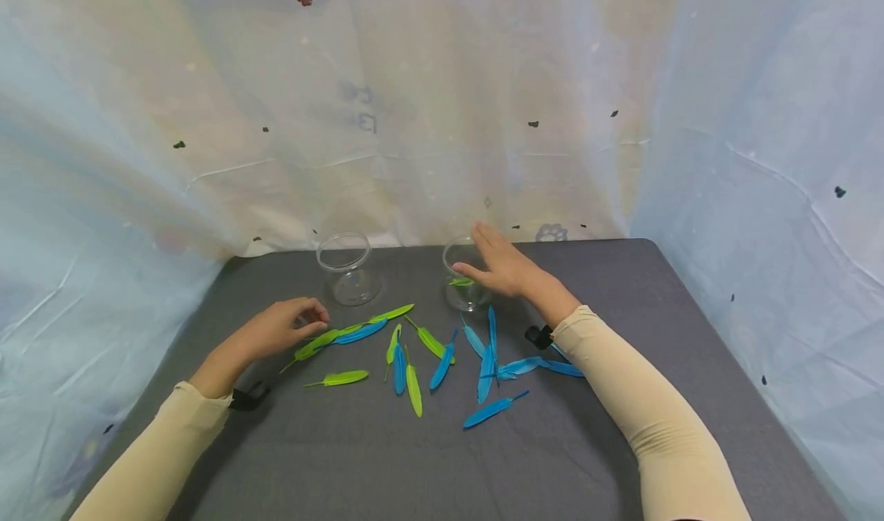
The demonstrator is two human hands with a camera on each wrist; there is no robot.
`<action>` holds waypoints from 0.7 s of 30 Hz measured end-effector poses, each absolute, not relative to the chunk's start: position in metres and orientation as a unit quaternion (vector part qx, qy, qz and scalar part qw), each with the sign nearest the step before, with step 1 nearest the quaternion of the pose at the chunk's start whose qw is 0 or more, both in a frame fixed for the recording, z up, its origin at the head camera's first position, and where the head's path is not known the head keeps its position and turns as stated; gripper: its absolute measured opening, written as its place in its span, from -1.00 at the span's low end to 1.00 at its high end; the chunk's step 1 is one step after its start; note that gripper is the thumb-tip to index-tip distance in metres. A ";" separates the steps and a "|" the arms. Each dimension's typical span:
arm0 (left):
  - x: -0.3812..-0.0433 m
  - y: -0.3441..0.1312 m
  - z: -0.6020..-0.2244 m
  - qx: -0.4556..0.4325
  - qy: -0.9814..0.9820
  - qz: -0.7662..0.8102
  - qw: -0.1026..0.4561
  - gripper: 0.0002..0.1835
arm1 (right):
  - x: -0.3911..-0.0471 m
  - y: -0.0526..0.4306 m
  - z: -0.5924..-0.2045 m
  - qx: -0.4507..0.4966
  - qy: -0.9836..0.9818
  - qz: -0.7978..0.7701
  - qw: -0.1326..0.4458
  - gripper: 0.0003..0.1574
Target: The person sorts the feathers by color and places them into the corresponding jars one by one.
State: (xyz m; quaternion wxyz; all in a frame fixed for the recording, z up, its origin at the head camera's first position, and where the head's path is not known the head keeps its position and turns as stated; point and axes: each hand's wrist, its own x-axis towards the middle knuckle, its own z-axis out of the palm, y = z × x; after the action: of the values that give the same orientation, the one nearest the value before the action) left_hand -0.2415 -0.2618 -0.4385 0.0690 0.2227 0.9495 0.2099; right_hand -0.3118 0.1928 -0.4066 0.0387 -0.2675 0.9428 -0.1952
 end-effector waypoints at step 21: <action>-0.214 -0.313 -0.432 0.197 0.935 0.234 0.180 -0.81 | -0.310 0.192 -0.410 -0.262 0.946 -0.190 0.023 0.27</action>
State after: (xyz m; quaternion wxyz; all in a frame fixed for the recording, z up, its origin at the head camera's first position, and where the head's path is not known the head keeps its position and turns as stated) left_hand -0.2135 -0.3135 -0.4321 0.1799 0.1967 0.9349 0.2342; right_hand -0.3102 0.1924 -0.4096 0.0229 -0.2619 0.9458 -0.1905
